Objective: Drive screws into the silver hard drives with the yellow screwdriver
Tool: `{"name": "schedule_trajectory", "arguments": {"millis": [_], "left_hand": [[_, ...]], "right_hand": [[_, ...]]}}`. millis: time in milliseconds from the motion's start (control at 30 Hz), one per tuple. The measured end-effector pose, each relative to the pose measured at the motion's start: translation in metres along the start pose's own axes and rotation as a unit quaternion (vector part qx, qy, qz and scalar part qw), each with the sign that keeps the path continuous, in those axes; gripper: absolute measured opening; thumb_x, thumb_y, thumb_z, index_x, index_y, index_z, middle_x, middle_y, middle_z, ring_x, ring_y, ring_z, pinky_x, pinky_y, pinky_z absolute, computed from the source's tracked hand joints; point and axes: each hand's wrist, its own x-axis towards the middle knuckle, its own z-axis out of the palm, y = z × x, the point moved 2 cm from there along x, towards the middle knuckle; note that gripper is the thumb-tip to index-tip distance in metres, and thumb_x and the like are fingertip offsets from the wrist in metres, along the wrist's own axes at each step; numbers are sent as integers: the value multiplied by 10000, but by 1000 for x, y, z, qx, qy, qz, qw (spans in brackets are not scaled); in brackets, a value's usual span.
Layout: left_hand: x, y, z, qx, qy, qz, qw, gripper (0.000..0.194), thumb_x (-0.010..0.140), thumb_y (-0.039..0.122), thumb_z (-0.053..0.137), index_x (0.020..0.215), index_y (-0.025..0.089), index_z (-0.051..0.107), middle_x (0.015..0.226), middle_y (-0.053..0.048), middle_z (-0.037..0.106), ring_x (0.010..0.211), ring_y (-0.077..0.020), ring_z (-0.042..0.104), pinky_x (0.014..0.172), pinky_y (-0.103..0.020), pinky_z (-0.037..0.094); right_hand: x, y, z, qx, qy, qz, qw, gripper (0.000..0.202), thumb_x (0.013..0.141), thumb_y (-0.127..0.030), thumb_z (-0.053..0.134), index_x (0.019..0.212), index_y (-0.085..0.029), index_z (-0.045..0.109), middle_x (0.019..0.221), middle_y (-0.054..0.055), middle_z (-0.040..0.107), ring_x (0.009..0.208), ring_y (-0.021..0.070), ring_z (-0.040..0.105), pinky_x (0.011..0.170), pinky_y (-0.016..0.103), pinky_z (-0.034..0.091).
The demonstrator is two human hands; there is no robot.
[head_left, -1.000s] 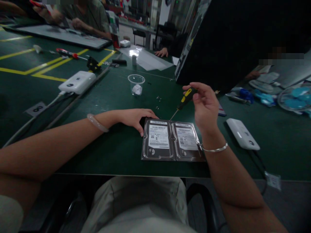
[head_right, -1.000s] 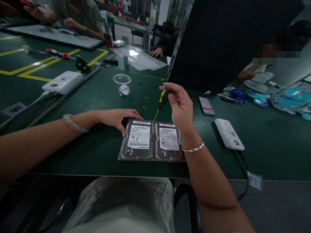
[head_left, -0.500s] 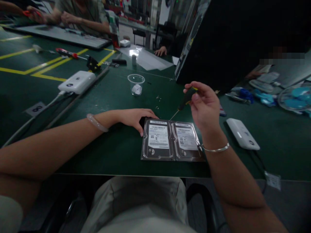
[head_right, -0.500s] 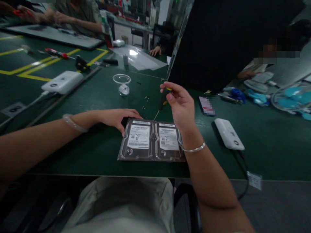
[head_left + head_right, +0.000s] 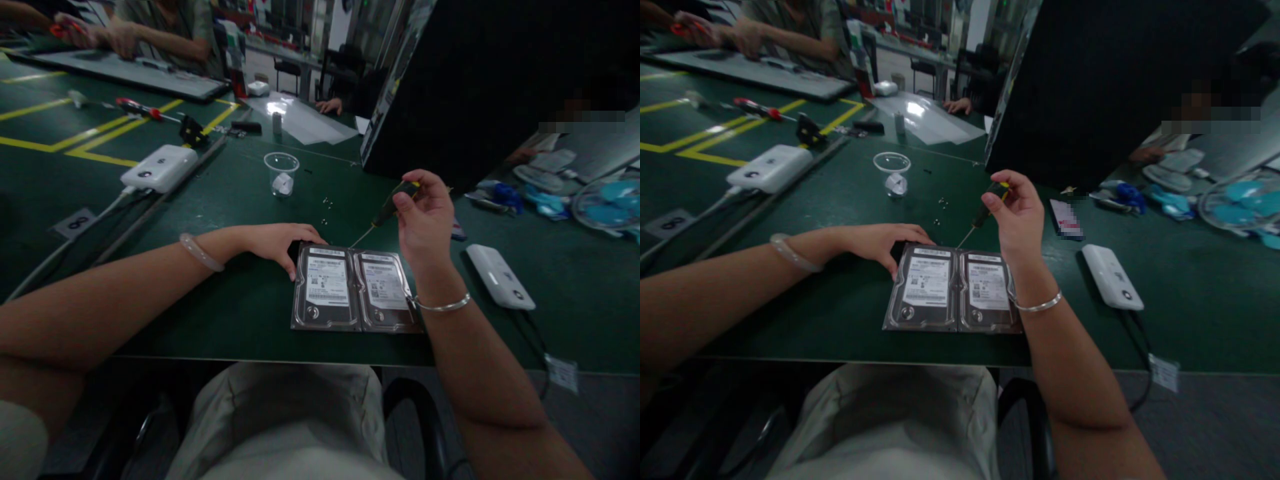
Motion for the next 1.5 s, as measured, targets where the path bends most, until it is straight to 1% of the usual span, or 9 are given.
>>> {"name": "schedule_trajectory", "arguments": {"millis": [333,500,633,767,1000,1100,1233,1400,1500], "left_hand": [[0,-1,1,-1,4,2,1000,911,635,529,894,1425,271,519,1407,-100,534,1324,-296,512,1151,-421,359],[0,2,0,-3,4,-7,1000,888,643,502,894,1414,261,526,1400,-94,537,1328,-289,510,1155,-415,357],[0,1,0,-2,2,-5,1000,885,647,497,893,1418,272,522,1408,-94,529,1331,-293,507,1154,-430,361],[0,1,0,-3,2,-3,1000,889,642,497,897,1417,272,525,1401,-95,533,1325,-295,513,1148,-428,366],[0,3,0,1,5,-3,1000,884,641,516,892,1412,281,531,1394,-92,544,1318,-296,520,1146,-427,371],[0,3,-1,5,3,-6,1000,885,645,526,885,1418,288,525,1396,-91,545,1318,-299,520,1146,-435,374],[0,2,0,6,4,-7,1000,896,643,523,888,1422,282,517,1404,-94,535,1324,-288,516,1150,-424,371],[0,0,0,0,3,-3,1000,903,640,537,885,1426,282,522,1402,-100,538,1317,-305,518,1147,-440,367],[0,0,0,-3,0,-4,1000,914,633,540,888,1430,286,521,1406,-101,536,1319,-310,515,1146,-447,366]], "right_hand": [[-5,-10,7,-11,-90,37,995,329,927,-518,585,1231,-392,593,1178,-22,716,1025,167,715,863,370,614],[-5,-8,6,-41,-51,-14,998,319,878,-484,675,1184,-397,660,1152,-33,684,1060,167,666,967,395,564],[-4,-10,7,-84,-10,-97,992,340,796,-456,775,1116,-377,694,1019,-36,630,885,131,629,865,340,577],[-3,-13,7,-98,3,-101,990,312,784,-428,791,1069,-349,693,953,-35,625,845,132,634,817,338,600],[-5,-14,9,-25,-124,1,992,373,915,-459,631,1282,-397,598,1246,-19,692,1064,185,702,993,451,582],[-7,-18,12,-12,-144,3,989,356,946,-450,588,1301,-424,587,1310,-27,667,1156,197,678,1046,477,550],[-7,-22,11,-69,-94,-45,992,343,893,-426,677,1235,-419,653,1236,-26,660,1139,182,649,1050,433,540],[-5,-17,4,-146,-7,-58,987,401,753,-444,812,1136,-378,713,1063,-12,628,942,153,626,814,329,601],[-3,-14,1,-143,-9,-50,988,377,784,-430,789,1149,-384,708,1064,-19,658,934,153,643,817,332,599]]}}
